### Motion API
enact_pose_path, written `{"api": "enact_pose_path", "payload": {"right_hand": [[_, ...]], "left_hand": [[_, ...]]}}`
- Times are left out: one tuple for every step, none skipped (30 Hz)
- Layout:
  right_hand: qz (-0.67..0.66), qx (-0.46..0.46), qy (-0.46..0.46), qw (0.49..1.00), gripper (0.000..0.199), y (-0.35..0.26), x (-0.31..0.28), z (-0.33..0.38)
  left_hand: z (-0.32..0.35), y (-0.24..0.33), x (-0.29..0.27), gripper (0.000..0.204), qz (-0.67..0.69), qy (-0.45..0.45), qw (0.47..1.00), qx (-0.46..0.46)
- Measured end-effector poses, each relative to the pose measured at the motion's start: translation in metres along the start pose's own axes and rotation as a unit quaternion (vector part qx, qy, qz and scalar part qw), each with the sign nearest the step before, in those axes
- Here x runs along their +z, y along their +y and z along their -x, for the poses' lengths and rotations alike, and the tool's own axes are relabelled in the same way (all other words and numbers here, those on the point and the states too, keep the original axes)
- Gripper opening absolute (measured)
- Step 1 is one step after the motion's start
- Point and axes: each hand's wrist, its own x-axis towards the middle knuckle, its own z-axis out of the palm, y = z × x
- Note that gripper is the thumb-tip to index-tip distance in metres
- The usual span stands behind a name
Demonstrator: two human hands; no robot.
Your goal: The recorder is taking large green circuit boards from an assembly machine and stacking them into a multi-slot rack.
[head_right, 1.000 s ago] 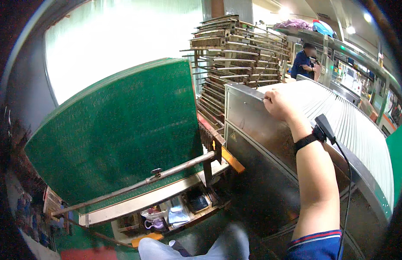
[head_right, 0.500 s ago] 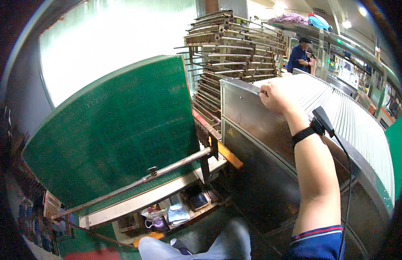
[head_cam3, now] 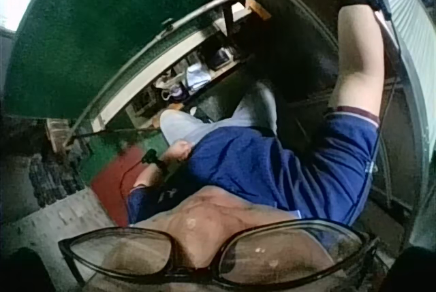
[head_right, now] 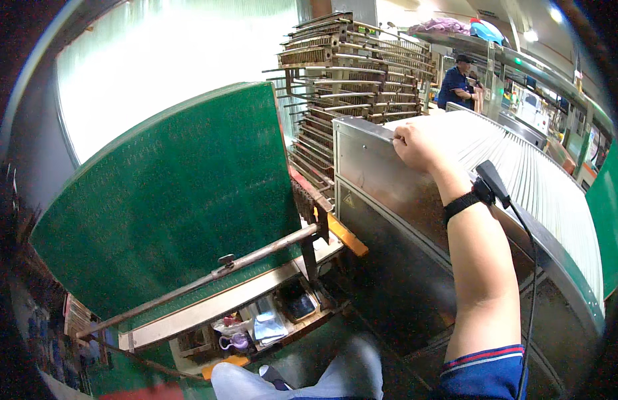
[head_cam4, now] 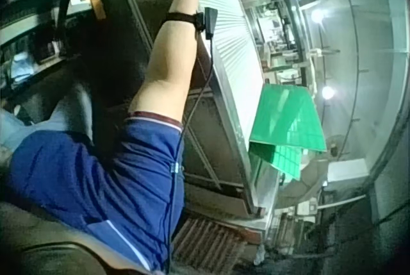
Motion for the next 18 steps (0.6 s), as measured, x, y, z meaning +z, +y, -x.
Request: {"api": "enact_pose_path", "payload": {"right_hand": [[-0.001,0.002,-0.007,1.0,0.022,-0.001,0.0,-0.001],[-0.002,0.004,-0.013,1.0,0.022,-0.001,0.0,-0.002],[-0.004,0.005,-0.02,1.0,0.022,-0.001,-0.001,-0.003],[-0.004,-0.001,-0.008,1.0,0.021,0.0,-0.001,-0.002],[-0.005,-0.007,0.004,1.0,0.021,0.002,0.001,-0.001],[-0.006,-0.013,0.016,1.0,0.021,0.004,0.003,0.0],[-0.011,-0.012,0.011,1.0,0.021,0.004,0.005,-0.003],[-0.015,-0.012,0.006,1.0,0.02,0.007,0.007,-0.005],[-0.02,-0.011,0.0,1.0,0.02,0.009,0.009,-0.007],[-0.027,-0.009,0.003,1.0,0.02,0.01,0.013,-0.009],[-0.03,-0.006,0.003,1.0,0.021,0.013,0.016,-0.01],[-0.034,-0.003,0.003,0.999,0.021,0.016,0.018,-0.011],[-0.041,0.007,-0.001,0.999,0.021,0.019,0.018,-0.012],[-0.051,0.014,-0.001,0.999,0.022,0.02,0.018,-0.012],[-0.063,0.02,-0.001,0.998,0.022,0.021,0.018,-0.012],[-0.052,0.024,-0.011,0.998,0.023,0.017,0.014,-0.012],[-0.038,0.027,-0.021,0.999,0.024,0.011,0.01,-0.011],[-0.025,0.029,-0.031,0.999,0.024,0.006,0.005,-0.009]], "left_hand": [[0.0,-0.001,-0.001,0.047,0.006,0.006,1.0,0.006],[0.001,0.0,-0.002,0.047,0.013,0.012,1.0,0.013],[0.003,0.0,-0.003,0.047,-0.002,0.022,1.0,-0.003],[0.01,0.015,0.001,0.047,-0.017,0.024,0.999,-0.019],[0.014,0.023,0.003,0.047,-0.032,0.025,0.999,-0.034],[0.008,0.016,0.002,0.046,-0.027,0.014,0.999,-0.023],[0.007,0.013,-0.001,0.046,-0.02,0.012,1.0,-0.012],[0.007,0.01,-0.003,0.046,-0.012,0.01,1.0,-0.001],[0.009,0.006,-0.003,0.045,-0.008,0.014,1.0,-0.019],[0.019,0.023,-0.002,0.045,-0.005,0.014,0.999,-0.033],[0.022,0.032,0.001,0.045,-0.001,0.01,0.999,-0.047],[0.02,0.028,0.001,0.045,0.005,0.009,0.999,-0.044],[0.016,0.021,-0.001,0.045,0.014,0.01,0.999,-0.038],[0.016,0.02,-0.002,0.045,0.024,0.017,0.999,-0.032],[0.015,0.022,-0.002,0.045,0.017,0.022,0.999,-0.038],[0.018,0.028,-0.001,0.045,0.012,0.028,0.999,-0.043],[0.018,0.032,0.001,0.045,0.008,0.032,0.998,-0.046],[0.02,0.032,0.001,0.046,0.0,0.038,0.999,-0.032]]}}
